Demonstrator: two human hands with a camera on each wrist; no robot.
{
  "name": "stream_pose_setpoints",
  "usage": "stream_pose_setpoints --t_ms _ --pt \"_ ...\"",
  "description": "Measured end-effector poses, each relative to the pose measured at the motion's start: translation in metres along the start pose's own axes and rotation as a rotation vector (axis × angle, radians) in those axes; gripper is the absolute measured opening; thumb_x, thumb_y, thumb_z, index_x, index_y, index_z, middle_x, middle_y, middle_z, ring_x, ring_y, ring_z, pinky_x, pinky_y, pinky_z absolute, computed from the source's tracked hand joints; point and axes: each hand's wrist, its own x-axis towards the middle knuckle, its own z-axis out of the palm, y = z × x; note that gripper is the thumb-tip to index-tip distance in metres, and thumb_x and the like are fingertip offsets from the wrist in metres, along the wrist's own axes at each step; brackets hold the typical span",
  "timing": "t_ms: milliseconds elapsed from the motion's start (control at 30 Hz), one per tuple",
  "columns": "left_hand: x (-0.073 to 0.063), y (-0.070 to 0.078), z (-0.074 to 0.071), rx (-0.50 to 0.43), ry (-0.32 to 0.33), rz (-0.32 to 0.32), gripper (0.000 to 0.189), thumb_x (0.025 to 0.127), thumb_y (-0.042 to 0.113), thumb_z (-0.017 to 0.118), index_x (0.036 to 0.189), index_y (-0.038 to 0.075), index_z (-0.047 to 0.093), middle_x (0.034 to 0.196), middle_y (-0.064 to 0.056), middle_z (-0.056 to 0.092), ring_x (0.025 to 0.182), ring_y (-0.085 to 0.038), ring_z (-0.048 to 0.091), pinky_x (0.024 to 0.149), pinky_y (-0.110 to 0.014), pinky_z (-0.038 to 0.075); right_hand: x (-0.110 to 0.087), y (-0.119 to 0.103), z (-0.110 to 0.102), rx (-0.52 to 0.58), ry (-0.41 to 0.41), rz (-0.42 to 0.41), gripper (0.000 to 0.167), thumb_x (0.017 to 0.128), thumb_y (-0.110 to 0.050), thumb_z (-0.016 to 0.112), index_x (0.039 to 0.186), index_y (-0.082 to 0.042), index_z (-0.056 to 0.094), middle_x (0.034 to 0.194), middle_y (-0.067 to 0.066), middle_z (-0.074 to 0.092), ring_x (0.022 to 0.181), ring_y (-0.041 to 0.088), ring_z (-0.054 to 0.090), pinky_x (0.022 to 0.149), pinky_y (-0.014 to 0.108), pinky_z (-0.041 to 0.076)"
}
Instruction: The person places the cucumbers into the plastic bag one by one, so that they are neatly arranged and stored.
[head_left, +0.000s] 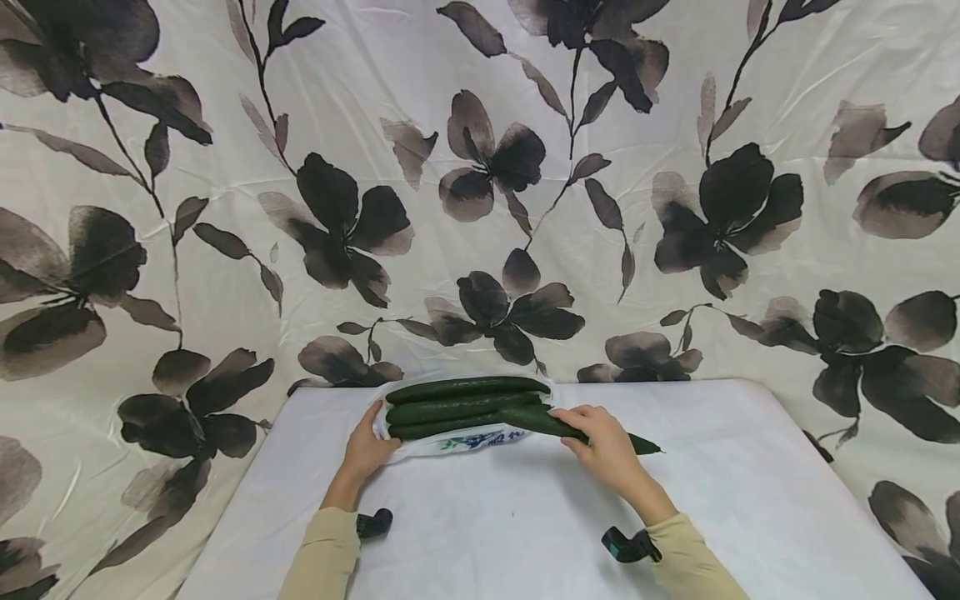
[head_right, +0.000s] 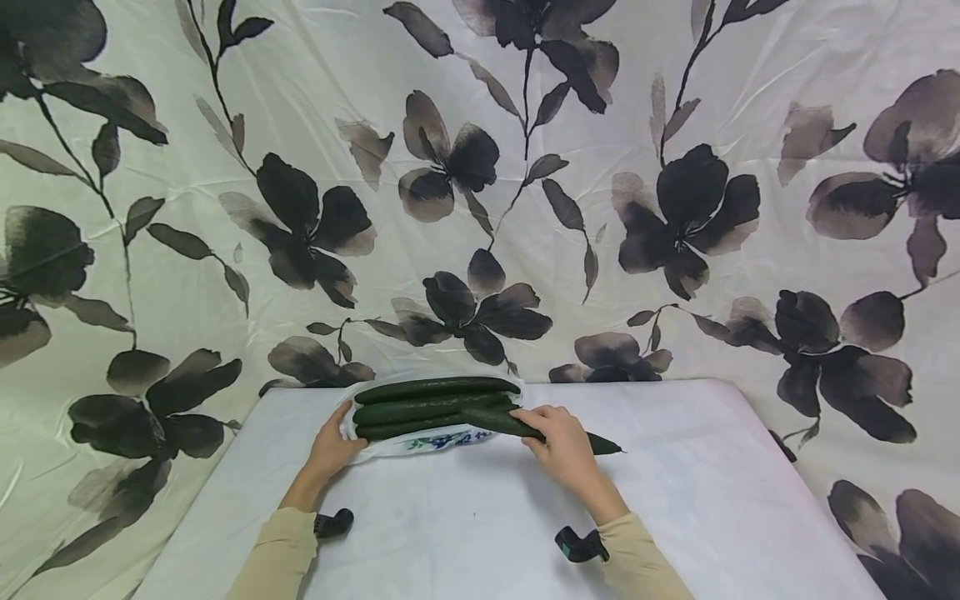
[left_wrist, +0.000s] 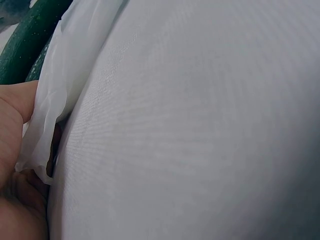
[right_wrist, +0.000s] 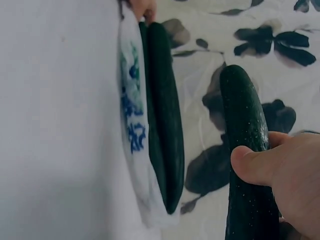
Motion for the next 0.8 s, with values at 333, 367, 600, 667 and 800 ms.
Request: stream_pose_setpoints --t_ms 333,367,600,667,800 --pt "-0.001 0.000 0.001 0.012 0.007 -0.003 0.087 0.078 0.009 0.067 0.153 0.005 0.023 0.151 -0.026 0.031 0.137 -0.046 0.027 0.108 -0.059 0.026 0.025 -0.029 0.022 0.071 -0.018 -0.104 0.047 0.082 -0.009 0.077 0.126 -0.019 0.067 0.106 -0.002 0.065 0.095 0.019 0.057 0.074 0.036 0.049" --pt "-0.001 0.000 0.001 0.010 0.006 -0.006 0.087 0.078 0.009 0.067 0.153 0.006 0.023 0.151 -0.025 0.031 0.138 -0.046 0.026 0.108 -0.059 0.026 0.027 -0.033 0.024 0.079 -0.019 -0.117 0.047 0.082 -0.009 0.077 0.126 -0.019 0.067 0.106 -0.002 0.065 0.096 0.019 0.057 0.075 0.035 0.049" --pt "-0.003 0.002 0.001 0.016 0.012 -0.019 0.089 0.077 0.010 0.068 0.153 0.004 0.022 0.150 -0.028 0.032 0.136 -0.048 0.027 0.108 -0.061 0.026 0.043 -0.049 0.035 0.116 -0.011 -0.201 0.049 0.082 -0.008 0.076 0.128 -0.019 0.065 0.109 -0.001 0.064 0.100 0.019 0.057 0.079 0.037 0.049" --pt "-0.003 0.002 0.001 0.024 0.022 -0.021 0.089 0.076 0.010 0.069 0.153 0.004 0.024 0.149 -0.028 0.033 0.135 -0.049 0.029 0.107 -0.061 0.027 0.048 -0.052 0.037 0.121 -0.015 -0.221 0.049 0.082 -0.009 0.076 0.129 -0.019 0.065 0.110 -0.002 0.063 0.099 0.017 0.056 0.080 0.036 0.049" --pt "0.000 0.001 0.001 0.036 0.034 -0.006 0.089 0.076 0.011 0.070 0.152 0.004 0.025 0.148 -0.028 0.035 0.134 -0.048 0.031 0.106 -0.060 0.029 0.057 -0.058 0.041 0.152 -0.021 -0.259 0.048 0.082 -0.007 0.076 0.128 -0.017 0.065 0.111 -0.003 0.062 0.099 0.016 0.055 0.079 0.035 0.049"
